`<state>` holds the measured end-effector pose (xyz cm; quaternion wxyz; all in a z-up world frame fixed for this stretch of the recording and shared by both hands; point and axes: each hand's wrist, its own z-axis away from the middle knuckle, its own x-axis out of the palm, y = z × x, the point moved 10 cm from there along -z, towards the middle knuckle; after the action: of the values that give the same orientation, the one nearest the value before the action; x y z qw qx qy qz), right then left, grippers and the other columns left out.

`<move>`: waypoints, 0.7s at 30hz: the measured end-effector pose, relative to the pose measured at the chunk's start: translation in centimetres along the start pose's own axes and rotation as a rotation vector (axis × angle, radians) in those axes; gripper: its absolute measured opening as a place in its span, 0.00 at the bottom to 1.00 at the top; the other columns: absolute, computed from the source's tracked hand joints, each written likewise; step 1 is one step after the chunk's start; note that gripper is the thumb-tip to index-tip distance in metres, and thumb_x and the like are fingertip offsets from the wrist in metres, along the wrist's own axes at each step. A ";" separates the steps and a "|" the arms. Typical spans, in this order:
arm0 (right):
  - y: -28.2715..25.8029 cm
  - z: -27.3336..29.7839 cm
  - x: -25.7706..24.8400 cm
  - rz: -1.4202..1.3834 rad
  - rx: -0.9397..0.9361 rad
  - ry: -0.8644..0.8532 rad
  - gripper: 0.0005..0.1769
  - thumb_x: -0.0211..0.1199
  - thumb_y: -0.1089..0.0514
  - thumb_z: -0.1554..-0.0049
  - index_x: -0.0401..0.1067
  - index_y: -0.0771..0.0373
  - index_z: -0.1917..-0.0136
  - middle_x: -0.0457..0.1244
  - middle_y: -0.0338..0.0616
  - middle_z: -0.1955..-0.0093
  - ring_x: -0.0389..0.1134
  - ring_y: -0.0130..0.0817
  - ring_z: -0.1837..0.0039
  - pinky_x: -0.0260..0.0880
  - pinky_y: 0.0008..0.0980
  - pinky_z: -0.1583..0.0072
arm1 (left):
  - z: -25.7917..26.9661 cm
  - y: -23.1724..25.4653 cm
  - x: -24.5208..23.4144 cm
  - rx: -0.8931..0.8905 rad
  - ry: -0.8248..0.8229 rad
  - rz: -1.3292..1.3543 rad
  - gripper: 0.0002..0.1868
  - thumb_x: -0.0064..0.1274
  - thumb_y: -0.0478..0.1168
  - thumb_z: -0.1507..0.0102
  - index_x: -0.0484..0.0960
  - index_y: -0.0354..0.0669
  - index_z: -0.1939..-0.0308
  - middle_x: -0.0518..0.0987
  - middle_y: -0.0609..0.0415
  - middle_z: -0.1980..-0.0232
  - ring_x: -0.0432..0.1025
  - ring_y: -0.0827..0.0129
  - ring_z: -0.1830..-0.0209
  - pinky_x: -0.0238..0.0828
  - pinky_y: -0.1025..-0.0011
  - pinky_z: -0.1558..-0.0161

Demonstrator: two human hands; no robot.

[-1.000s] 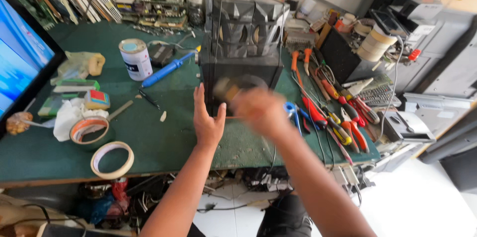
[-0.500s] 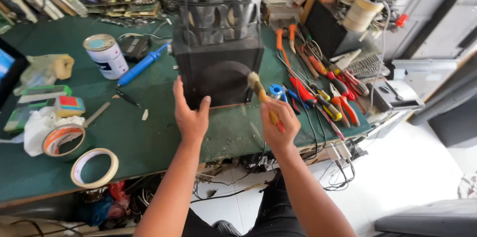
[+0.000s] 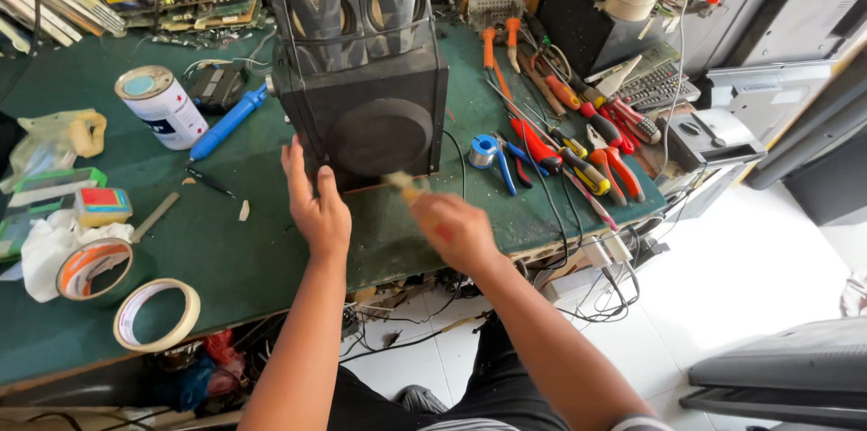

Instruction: The person cleans the exterior of a black electronic device using a brush. They then handle a small black component and a piece of wire, manipulating them with their hands on the workbench.

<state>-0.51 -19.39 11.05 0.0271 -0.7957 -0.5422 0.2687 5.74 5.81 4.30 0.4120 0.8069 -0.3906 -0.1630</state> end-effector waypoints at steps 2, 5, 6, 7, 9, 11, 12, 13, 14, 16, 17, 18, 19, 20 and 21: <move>1.5 1.1 0.4 0.243 0.024 0.048 0.08 0.67 0.56 0.38 0.75 0.49 0.60 0.68 0.38 0.61 0.72 0.47 0.59 0.71 0.42 0.58 | -0.2 -0.4 0.2 -0.028 0.012 0.005 0.28 0.51 0.37 0.25 0.69 0.50 0.19 0.60 0.37 0.16 0.54 0.44 0.15 0.64 0.52 0.23; -1.4 0.4 3.7 0.284 -0.087 -0.003 0.06 0.63 0.58 0.36 0.78 0.49 0.55 0.70 0.42 0.57 0.73 0.47 0.60 0.72 0.42 0.58 | -1.0 -1.1 -0.2 0.003 0.036 -0.014 0.27 0.51 0.37 0.24 0.70 0.47 0.20 0.61 0.33 0.17 0.54 0.42 0.16 0.62 0.51 0.22; -3.8 0.5 5.1 0.102 -0.206 -0.096 0.10 0.59 0.62 0.34 0.81 0.52 0.50 0.74 0.45 0.49 0.77 0.49 0.57 0.77 0.41 0.54 | -0.9 -1.0 0.5 0.058 0.025 -0.022 0.26 0.51 0.36 0.24 0.70 0.41 0.21 0.62 0.30 0.19 0.55 0.40 0.16 0.59 0.49 0.22; -2.8 0.9 4.1 0.114 -0.188 -0.093 0.10 0.59 0.62 0.34 0.81 0.52 0.50 0.74 0.45 0.49 0.77 0.49 0.57 0.77 0.41 0.54 | 0.3 -0.3 0.6 0.051 0.005 -0.017 0.26 0.51 0.36 0.24 0.70 0.41 0.21 0.62 0.30 0.19 0.55 0.40 0.16 0.59 0.49 0.22; 0.7 -0.4 1.6 0.174 -0.017 0.090 0.09 0.70 0.62 0.43 0.77 0.50 0.63 0.73 0.38 0.61 0.76 0.43 0.58 0.76 0.38 0.53 | 0.1 0.3 -0.5 -0.057 0.006 0.005 0.26 0.47 0.36 0.23 0.69 0.47 0.19 0.59 0.34 0.16 0.52 0.42 0.15 0.61 0.51 0.21; 1.6 0.5 -3.5 0.203 0.079 0.288 0.06 0.72 0.62 0.43 0.82 0.50 0.57 0.74 0.38 0.56 0.77 0.43 0.54 0.76 0.36 0.50 | 0.4 -0.6 -1.2 -0.080 0.008 0.020 0.26 0.46 0.38 0.22 0.67 0.49 0.18 0.57 0.34 0.15 0.51 0.43 0.14 0.59 0.51 0.21; 2.7 1.0 -7.2 0.244 0.167 0.478 0.08 0.74 0.62 0.43 0.86 0.51 0.52 0.76 0.39 0.51 0.78 0.43 0.51 0.76 0.35 0.47 | 0.2 -1.2 -0.9 -0.110 0.016 0.055 0.26 0.45 0.40 0.21 0.65 0.50 0.17 0.56 0.34 0.15 0.50 0.43 0.14 0.58 0.50 0.21; 1.9 -1.1 -6.7 0.238 0.147 0.484 0.08 0.74 0.62 0.43 0.86 0.51 0.52 0.76 0.39 0.51 0.78 0.43 0.51 0.76 0.35 0.47 | -1.0 -0.7 -0.3 -0.095 0.029 0.063 0.26 0.45 0.40 0.21 0.65 0.50 0.17 0.56 0.34 0.15 0.50 0.43 0.14 0.58 0.50 0.21; 0.6 -1.5 -7.4 0.215 0.131 0.568 0.08 0.73 0.64 0.43 0.86 0.51 0.53 0.76 0.39 0.53 0.78 0.43 0.52 0.76 0.34 0.46 | -0.7 -0.5 0.1 -0.105 0.021 0.028 0.27 0.46 0.41 0.21 0.65 0.52 0.17 0.55 0.34 0.14 0.51 0.40 0.15 0.59 0.47 0.22; -2.8 -2.5 -6.7 0.203 0.121 0.653 0.09 0.73 0.66 0.43 0.86 0.52 0.54 0.76 0.39 0.54 0.77 0.44 0.53 0.76 0.34 0.46 | -0.2 -1.0 0.7 -0.120 0.001 -0.003 0.27 0.46 0.41 0.21 0.64 0.54 0.16 0.55 0.34 0.14 0.53 0.38 0.15 0.60 0.44 0.22; -5.1 -4.4 -3.4 0.098 0.051 0.411 0.10 0.74 0.67 0.46 0.86 0.53 0.54 0.76 0.41 0.55 0.79 0.45 0.52 0.78 0.37 0.46 | 0.0 -1.5 0.6 -0.106 0.013 -0.031 0.27 0.48 0.42 0.21 0.66 0.54 0.17 0.56 0.34 0.15 0.56 0.36 0.17 0.65 0.45 0.26; -7.8 -6.1 0.4 -0.010 -0.022 0.176 0.12 0.75 0.68 0.49 0.86 0.53 0.54 0.76 0.44 0.55 0.80 0.46 0.51 0.80 0.41 0.46 | -0.4 -1.9 0.3 -0.082 0.026 -0.060 0.27 0.49 0.43 0.22 0.67 0.55 0.18 0.58 0.34 0.16 0.59 0.35 0.19 0.71 0.47 0.29; -6.2 -6.7 -0.3 -0.004 -0.018 0.185 0.12 0.75 0.68 0.49 0.86 0.53 0.54 0.76 0.44 0.55 0.80 0.46 0.51 0.80 0.41 0.46 | 0.0 -2.2 0.5 -0.077 0.016 -0.058 0.27 0.49 0.43 0.22 0.67 0.55 0.18 0.58 0.34 0.16 0.59 0.35 0.19 0.71 0.47 0.29; -5.0 -6.7 -2.6 0.000 -0.028 0.398 0.10 0.73 0.69 0.47 0.85 0.55 0.55 0.76 0.44 0.54 0.79 0.47 0.50 0.78 0.39 0.45 | 0.0 -2.9 0.3 -0.101 -0.006 -0.015 0.27 0.48 0.44 0.22 0.68 0.57 0.18 0.56 0.33 0.15 0.62 0.30 0.23 0.79 0.53 0.41; -3.9 -6.4 -4.6 0.005 -0.039 0.610 0.09 0.72 0.70 0.44 0.85 0.56 0.56 0.76 0.44 0.53 0.78 0.48 0.50 0.76 0.38 0.44 | 0.0 -3.6 -0.1 -0.126 -0.029 0.027 0.26 0.48 0.44 0.22 0.68 0.59 0.18 0.55 0.33 0.14 0.65 0.26 0.26 0.87 0.59 0.54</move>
<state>-2.09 -20.23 19.67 0.1728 -0.8414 -0.5120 0.0070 7.48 7.12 1.48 0.4583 0.7717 -0.3964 -0.1932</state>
